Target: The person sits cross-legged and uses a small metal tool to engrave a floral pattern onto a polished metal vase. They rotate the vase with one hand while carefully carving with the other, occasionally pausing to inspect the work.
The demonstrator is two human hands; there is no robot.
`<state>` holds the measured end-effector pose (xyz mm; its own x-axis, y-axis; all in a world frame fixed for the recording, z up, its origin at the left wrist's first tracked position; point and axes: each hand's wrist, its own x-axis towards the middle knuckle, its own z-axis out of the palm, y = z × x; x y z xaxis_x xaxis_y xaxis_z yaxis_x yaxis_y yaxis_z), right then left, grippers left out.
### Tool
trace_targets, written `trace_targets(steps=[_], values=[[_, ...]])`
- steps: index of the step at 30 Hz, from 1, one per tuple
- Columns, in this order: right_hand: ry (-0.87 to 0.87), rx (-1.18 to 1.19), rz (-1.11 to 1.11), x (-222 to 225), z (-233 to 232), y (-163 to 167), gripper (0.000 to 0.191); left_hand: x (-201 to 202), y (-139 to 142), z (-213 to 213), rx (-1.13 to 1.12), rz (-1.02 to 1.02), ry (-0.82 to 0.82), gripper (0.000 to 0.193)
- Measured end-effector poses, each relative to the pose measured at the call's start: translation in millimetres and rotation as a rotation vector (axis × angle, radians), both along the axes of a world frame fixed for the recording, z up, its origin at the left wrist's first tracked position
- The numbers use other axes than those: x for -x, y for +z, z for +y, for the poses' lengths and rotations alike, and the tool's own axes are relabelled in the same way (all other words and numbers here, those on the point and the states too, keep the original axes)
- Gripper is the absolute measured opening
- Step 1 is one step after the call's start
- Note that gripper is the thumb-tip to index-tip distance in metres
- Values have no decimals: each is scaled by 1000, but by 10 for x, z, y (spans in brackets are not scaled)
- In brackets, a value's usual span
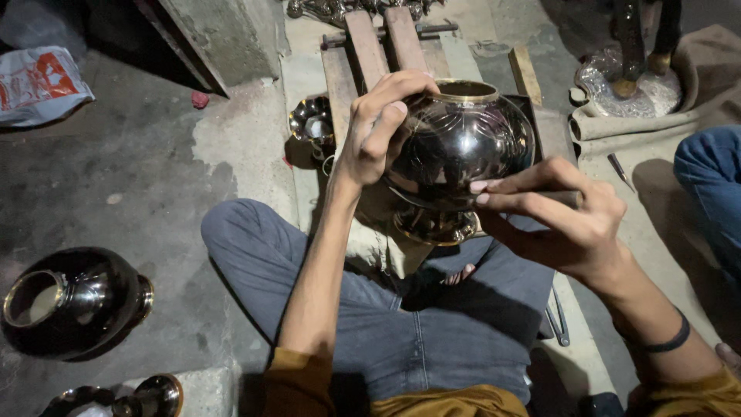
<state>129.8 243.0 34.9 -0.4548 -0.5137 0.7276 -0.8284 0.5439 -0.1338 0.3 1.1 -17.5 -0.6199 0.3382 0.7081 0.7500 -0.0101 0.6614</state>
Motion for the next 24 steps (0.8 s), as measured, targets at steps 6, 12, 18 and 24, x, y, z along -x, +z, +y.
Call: trace_targets(steps=[6,12,18,24], values=[[-95,11,28,-36,-10,-47,25,-12,0,17,-22,-1,-10,53],[12,133,-94,-25,108,-152,23,-14,5,6,-17,-3,-2,54],[-288,627,-175,-156,212,-272,21,-72,-9,-15,-30,-21,36,55],[-247,861,-242,-379,213,-428,23,-211,60,-21,-13,-9,84,55]])
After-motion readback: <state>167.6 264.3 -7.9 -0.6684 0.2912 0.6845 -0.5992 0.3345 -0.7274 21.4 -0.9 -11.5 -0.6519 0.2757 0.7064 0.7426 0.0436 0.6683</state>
